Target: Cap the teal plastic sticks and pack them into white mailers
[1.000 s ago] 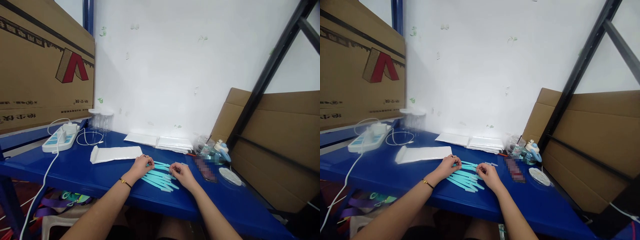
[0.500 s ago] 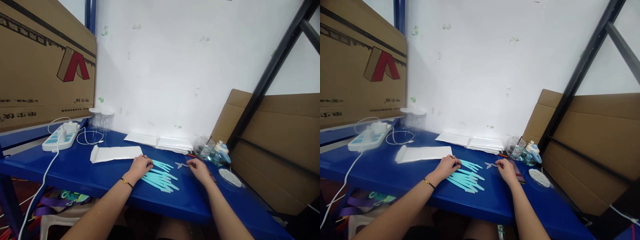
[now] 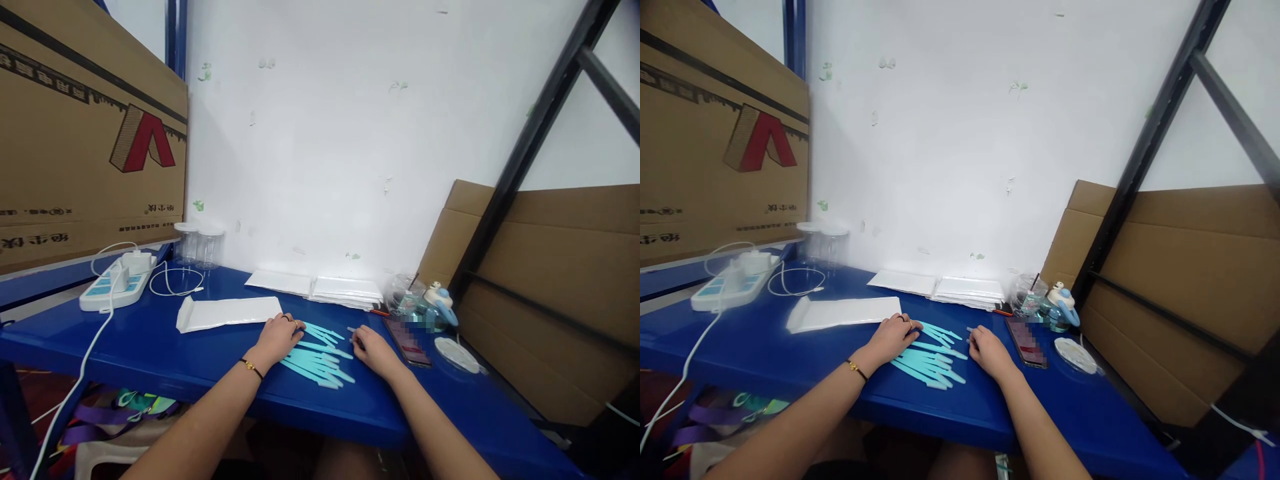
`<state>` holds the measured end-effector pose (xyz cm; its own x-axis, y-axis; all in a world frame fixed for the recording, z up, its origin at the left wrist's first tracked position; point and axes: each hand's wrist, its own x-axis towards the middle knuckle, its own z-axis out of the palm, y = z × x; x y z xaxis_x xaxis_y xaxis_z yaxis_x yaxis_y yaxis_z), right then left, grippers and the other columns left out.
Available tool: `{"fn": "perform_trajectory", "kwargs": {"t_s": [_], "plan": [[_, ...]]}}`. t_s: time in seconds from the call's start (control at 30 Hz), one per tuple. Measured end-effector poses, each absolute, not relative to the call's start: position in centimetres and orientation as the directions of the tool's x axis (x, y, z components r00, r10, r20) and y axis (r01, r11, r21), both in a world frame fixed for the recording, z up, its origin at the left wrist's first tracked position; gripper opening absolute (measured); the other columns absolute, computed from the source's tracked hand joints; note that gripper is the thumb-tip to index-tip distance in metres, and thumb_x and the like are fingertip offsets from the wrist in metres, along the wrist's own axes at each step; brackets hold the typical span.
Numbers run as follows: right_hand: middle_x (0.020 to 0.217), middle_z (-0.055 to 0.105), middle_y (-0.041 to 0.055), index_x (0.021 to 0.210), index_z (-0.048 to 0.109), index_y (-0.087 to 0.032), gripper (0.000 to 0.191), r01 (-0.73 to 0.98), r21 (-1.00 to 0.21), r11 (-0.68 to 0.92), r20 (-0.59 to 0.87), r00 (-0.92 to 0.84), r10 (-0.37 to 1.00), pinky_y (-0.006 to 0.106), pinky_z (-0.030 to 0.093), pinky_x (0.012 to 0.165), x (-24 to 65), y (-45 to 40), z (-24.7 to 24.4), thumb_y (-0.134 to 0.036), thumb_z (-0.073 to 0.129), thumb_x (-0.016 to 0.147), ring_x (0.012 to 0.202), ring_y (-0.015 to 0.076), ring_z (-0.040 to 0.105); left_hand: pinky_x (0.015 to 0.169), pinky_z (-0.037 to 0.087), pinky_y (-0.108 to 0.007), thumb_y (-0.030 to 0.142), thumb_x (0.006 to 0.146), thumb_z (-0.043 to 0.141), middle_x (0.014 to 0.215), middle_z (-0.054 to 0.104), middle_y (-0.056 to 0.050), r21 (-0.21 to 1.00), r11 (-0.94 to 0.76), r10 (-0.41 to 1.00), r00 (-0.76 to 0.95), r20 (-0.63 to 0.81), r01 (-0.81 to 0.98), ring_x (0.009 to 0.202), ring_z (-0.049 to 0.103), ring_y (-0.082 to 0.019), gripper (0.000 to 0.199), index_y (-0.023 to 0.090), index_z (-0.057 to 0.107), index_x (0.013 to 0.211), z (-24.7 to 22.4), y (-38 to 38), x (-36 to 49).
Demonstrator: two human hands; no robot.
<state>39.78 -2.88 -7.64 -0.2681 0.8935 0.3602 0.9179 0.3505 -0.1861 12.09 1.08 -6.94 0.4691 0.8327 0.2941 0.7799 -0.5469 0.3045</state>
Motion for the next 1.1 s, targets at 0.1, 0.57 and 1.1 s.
{"fn": "perform_trajectory", "kwargs": {"t_s": [0.1,0.57,1.1], "plan": [[0.075,0.056,0.0024,0.077,0.055,-0.02,0.014,0.855,-0.366,0.368,0.418,-0.203,0.886,0.025,0.041,0.063,39.8,-2.9,-7.8,-0.025,0.045,0.083,0.066,0.0157,0.053,0.084,0.037,-0.036,0.036,0.084,0.046,0.096,0.059,-0.006,0.275,-0.55,0.83,0.481,0.28,0.789,0.098,0.05,-0.025,0.025,0.031,0.065,0.1,-6.4,1.7,12.5],[0.06,0.056,-0.0005,0.084,0.062,-0.016,0.029,0.384,-0.869,0.313,0.348,0.024,0.937,0.023,0.04,0.053,37.3,-0.9,-6.9,-0.043,0.057,0.077,0.055,0.0131,0.053,0.07,0.04,-0.026,0.032,0.079,0.052,0.082,0.062,-0.001,0.381,-0.587,0.81,0.508,0.294,0.715,0.083,0.055,-0.018,0.013,0.024,0.063,0.078,-6.5,4.1,12.6],[0.063,0.052,-0.0023,0.08,0.06,-0.017,0.024,0.415,-0.849,0.328,0.339,-0.05,0.939,0.021,0.036,0.05,37.1,-1.5,-6.8,-0.041,0.057,0.078,0.053,0.0098,0.046,0.064,0.04,-0.025,0.04,0.079,0.05,0.074,0.059,-0.001,0.555,-0.55,0.832,0.466,0.3,0.624,0.072,0.055,-0.017,0.022,0.021,0.061,0.08,-6.3,4.4,12.3]]}}
